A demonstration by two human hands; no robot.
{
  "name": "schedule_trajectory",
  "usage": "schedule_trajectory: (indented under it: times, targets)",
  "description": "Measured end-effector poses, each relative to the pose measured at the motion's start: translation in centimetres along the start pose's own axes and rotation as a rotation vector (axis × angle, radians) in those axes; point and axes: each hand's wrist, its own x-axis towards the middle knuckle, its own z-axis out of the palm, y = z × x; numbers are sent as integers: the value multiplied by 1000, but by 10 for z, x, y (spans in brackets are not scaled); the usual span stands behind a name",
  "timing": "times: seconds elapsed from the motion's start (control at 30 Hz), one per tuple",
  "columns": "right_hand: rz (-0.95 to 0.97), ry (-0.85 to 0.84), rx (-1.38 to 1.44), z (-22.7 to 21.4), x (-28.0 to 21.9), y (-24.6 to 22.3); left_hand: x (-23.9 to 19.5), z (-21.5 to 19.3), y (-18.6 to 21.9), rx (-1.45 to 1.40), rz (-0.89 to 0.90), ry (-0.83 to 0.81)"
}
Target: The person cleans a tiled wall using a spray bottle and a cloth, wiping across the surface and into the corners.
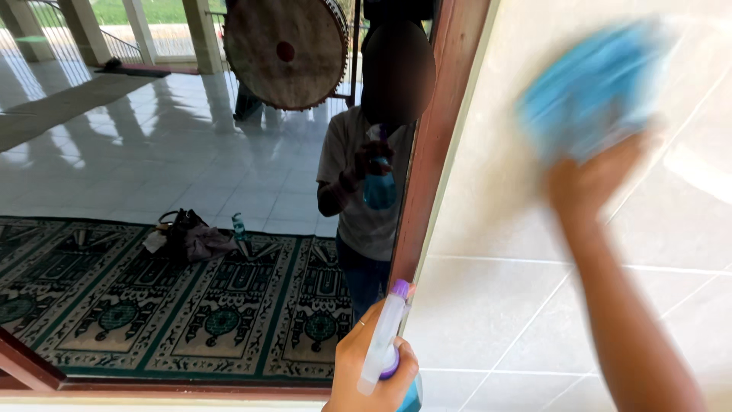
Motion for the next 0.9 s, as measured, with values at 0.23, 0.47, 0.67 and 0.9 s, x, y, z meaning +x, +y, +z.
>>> schedule_trajectory:
  times: [0.23,0.47,0.67,0.9]
  targets:
    - [-745,-709,153,-51,-124,-77,-7,3,8,-64,-40,-49]
    - [-256,-106,122,-15,77,-83,-10,27,21,-27,-19,-24]
    - [-379,-466,91,-19,-122,-125,-22,44,29,11,-43,7]
    - [-525,-880,168,-45,-212,-13,-49,72,30,34,-128,38]
